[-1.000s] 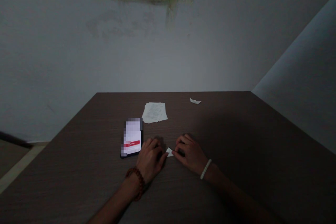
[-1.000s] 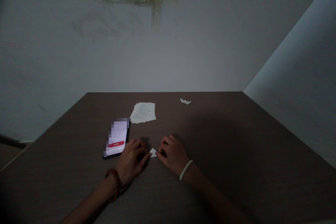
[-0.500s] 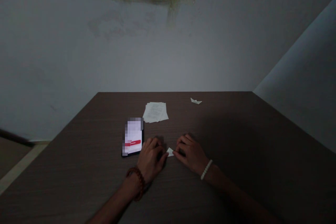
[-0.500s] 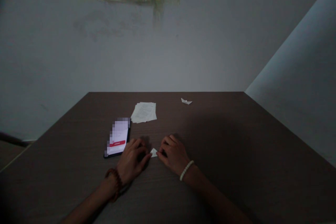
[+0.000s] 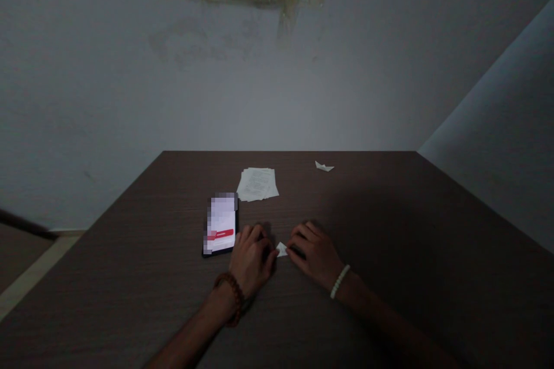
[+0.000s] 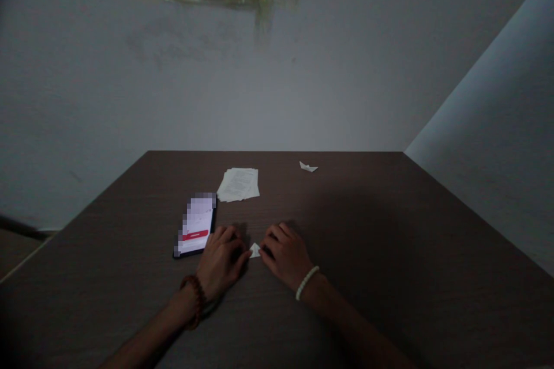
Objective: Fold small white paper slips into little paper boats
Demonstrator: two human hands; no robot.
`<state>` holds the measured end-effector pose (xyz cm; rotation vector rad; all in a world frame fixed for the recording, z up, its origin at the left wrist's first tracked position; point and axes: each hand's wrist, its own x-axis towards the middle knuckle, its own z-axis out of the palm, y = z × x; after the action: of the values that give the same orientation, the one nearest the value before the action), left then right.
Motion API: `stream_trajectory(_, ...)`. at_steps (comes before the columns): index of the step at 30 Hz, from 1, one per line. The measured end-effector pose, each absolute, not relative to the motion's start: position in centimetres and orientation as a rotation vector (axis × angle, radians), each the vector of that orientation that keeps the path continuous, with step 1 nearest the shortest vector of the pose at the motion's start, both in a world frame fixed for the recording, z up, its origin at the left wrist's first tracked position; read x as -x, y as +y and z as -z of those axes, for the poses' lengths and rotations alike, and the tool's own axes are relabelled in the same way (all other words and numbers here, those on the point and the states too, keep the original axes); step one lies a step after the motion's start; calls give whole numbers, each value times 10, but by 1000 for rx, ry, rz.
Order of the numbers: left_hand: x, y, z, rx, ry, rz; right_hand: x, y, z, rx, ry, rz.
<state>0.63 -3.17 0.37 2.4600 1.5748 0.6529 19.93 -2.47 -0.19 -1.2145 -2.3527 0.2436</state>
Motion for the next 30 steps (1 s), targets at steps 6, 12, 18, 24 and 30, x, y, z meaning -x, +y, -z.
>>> stream_trajectory(6, -9, -33, -6, -2448, 1592, -604, -200, -27, -2, 1072, -2520, -128)
stream_trajectory(12, -3, -32, -7, -2423, 1541, -581, -201, -30, -3, 1049, -2650, 53)
stream_trajectory(18, 6, -32, -13, -2386, 1436, -592, -202, -33, -8, 1036, -2707, 55)
stream_trajectory(24, 8, -34, -14, -2446, 1359, -625, -203, -32, -9, 1028, -2712, 7)
stream_trajectory(30, 14, -33, -14, -2733, 1155, -552, -205, -30, -9, 1033, -2710, -49)
